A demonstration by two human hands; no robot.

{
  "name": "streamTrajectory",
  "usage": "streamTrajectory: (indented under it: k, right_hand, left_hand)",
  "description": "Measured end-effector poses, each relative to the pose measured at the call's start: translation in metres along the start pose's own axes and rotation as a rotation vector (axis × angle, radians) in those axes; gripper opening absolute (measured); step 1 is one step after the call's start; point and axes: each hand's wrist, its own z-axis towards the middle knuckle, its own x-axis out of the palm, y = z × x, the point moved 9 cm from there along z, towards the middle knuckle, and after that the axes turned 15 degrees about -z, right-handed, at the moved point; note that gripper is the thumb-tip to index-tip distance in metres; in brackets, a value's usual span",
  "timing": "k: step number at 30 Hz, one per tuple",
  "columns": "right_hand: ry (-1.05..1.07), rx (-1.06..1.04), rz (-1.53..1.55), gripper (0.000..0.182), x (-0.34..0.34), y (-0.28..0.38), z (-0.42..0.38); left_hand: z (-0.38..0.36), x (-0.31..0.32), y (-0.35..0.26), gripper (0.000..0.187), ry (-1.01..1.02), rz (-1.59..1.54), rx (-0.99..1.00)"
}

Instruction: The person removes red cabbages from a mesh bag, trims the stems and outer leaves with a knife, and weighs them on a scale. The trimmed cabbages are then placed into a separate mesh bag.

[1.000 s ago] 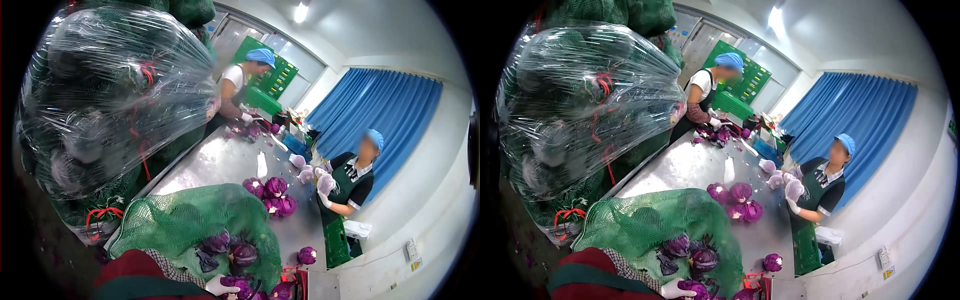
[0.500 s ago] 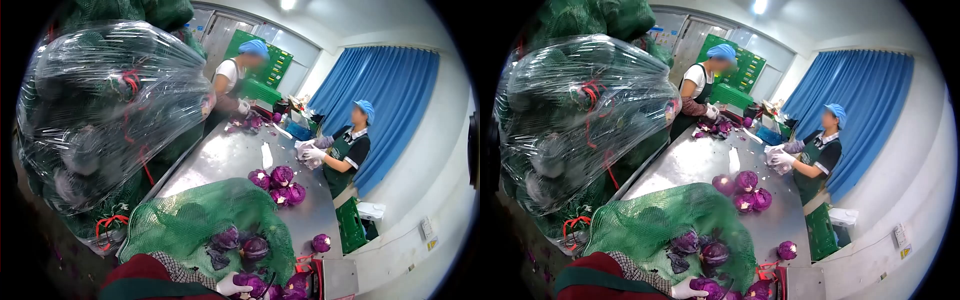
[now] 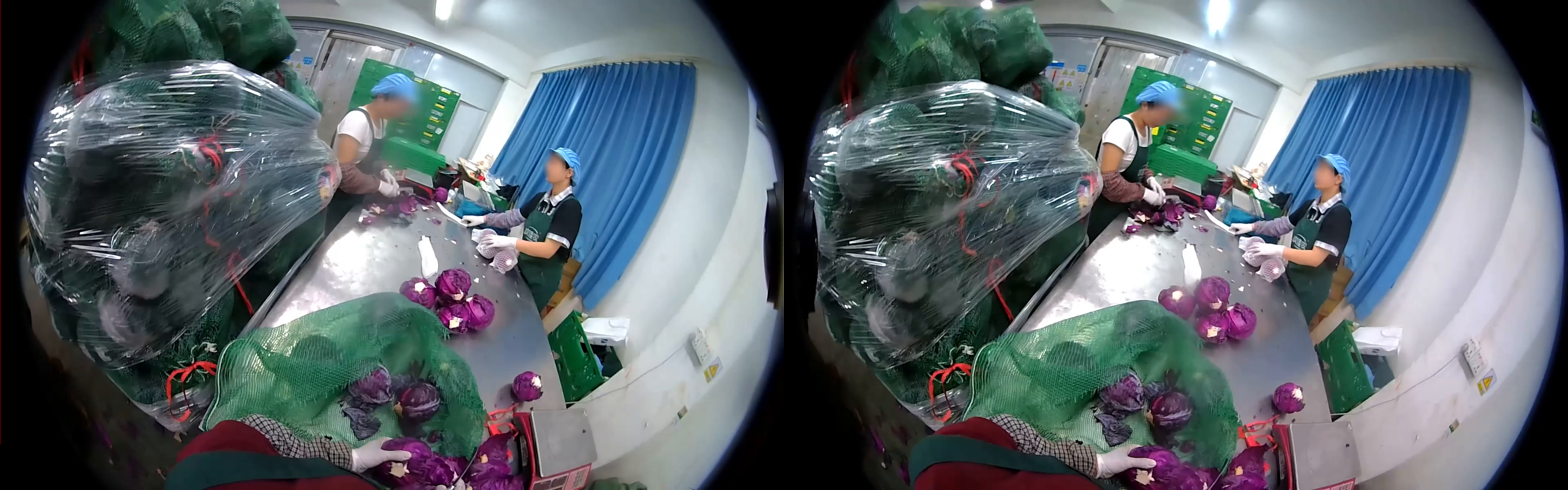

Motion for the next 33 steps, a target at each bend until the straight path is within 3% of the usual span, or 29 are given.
streamTrajectory:
  k: [2, 3, 4, 5, 6, 8, 10, 11, 13, 15, 16, 18, 19, 20, 22, 23, 24, 26, 27, 28, 30, 32, 33]
  right_hand:
    - [-0.069, 0.061, -0.041, 0.042, -0.017, 0.015, -0.007]
    - [-0.243, -0.216, -0.250, 0.042, -0.031, 0.037, -0.006]
    - [-0.066, 0.171, 0.218, 0.044, -0.025, -0.003, -0.007]
    - [-0.068, 0.229, 0.213, 0.045, -0.044, 0.016, -0.014]
    - [-0.070, 0.295, 0.209, 0.046, -0.062, 0.019, -0.020]
    - [-0.257, 0.211, 0.154, 0.045, -0.106, 0.004, -0.027]
    - [-1.003, -0.469, -0.912, 0.038, -0.158, 0.066, -0.052]
    - [-1.000, -0.378, -1.083, 0.053, -0.169, 0.040, -0.052]
    - [-0.960, -0.288, -1.137, 0.065, -0.173, 0.013, -0.063]
    - [-0.727, 0.005, -0.386, 0.059, -0.176, 0.009, -0.055]
    - [-0.485, 0.266, 0.250, 0.059, -0.140, 0.008, -0.050]
    - [-0.240, 0.169, 0.343, 0.042, -0.095, 0.031, -0.036]
    - [-0.163, 0.147, 0.429, 0.043, -0.076, 0.041, -0.032]
    - [-0.087, 0.124, 0.516, 0.045, -0.057, 0.049, -0.029]
    - [-0.066, 0.045, 0.700, 0.048, -0.027, 0.050, -0.025]
    - [-0.030, 0.048, 0.811, 0.053, -0.020, 0.056, -0.024]
    - [0.005, 0.055, 0.920, 0.059, -0.013, 0.063, -0.023]
    - [-0.125, -0.183, 0.834, 0.060, -0.032, 0.087, -0.023]
    - [-0.181, -0.245, 0.821, 0.063, -0.040, 0.092, -0.024]
    - [-0.226, -0.195, 0.883, 0.068, -0.047, 0.085, -0.022]
    - [-0.264, -0.168, 0.633, 0.074, -0.056, 0.087, -0.029]
    - [-0.340, -0.315, 0.152, 0.069, -0.051, 0.085, -0.034]
    - [-0.317, -0.309, 0.177, 0.065, -0.050, 0.088, -0.035]
  left_hand:
    - [0.016, -0.044, 0.032, 0.041, -0.001, -0.053, -0.184]
    - [-0.005, -0.028, 0.027, 0.046, -0.032, -0.236, -0.299]
    - [-0.025, -0.008, 0.022, 0.051, -0.065, -0.422, -0.412]
    - [-0.018, -0.023, 0.034, 0.057, -0.083, -0.499, -0.415]
    - [-0.032, -0.005, 0.017, 0.052, -0.294, -0.554, -0.357]
    - [-0.018, 0.019, 0.002, 0.069, -0.034, -0.596, -0.296]
    - [-0.008, 0.032, -0.009, 0.077, 0.031, -0.745, -0.295]
    - [-0.005, 0.042, -0.020, 0.079, 0.114, -0.723, -0.286]
    - [0.002, 0.060, -0.039, 0.081, 0.219, -0.664, -0.245]
    - [0.012, 0.069, -0.043, 0.080, 0.252, -0.691, -0.236]
    - [0.019, 0.066, -0.040, 0.078, 0.249, -0.673, -0.235]
    - [0.020, 0.062, -0.041, 0.074, 0.220, -0.512, -0.169]
    - [0.018, 0.077, -0.052, 0.077, 0.327, -0.392, -0.111]
    - [0.022, 0.071, -0.051, 0.087, 0.364, -0.327, -0.155]
    - [0.006, 0.132, -0.083, 0.104, 0.621, 0.002, -0.115]
    - [0.000, 0.151, -0.096, 0.120, 0.652, 0.237, -0.129]
    - [-0.006, 0.180, -0.109, 0.126, 0.793, 0.414, 0.025]
    - [0.000, 0.189, -0.123, 0.126, 0.742, 0.421, 0.217]
    - [0.012, 0.169, -0.122, 0.126, 0.595, 0.392, 0.236]
    - [0.024, 0.139, -0.111, 0.123, 0.416, 0.409, 0.178]
    - [-0.003, 0.144, -0.050, 0.118, 0.521, -0.114, -0.311]
    - [0.015, 0.104, -0.024, 0.115, 0.343, -0.288, -0.213]
    - [0.018, 0.102, -0.029, 0.110, 0.332, -0.352, -0.165]
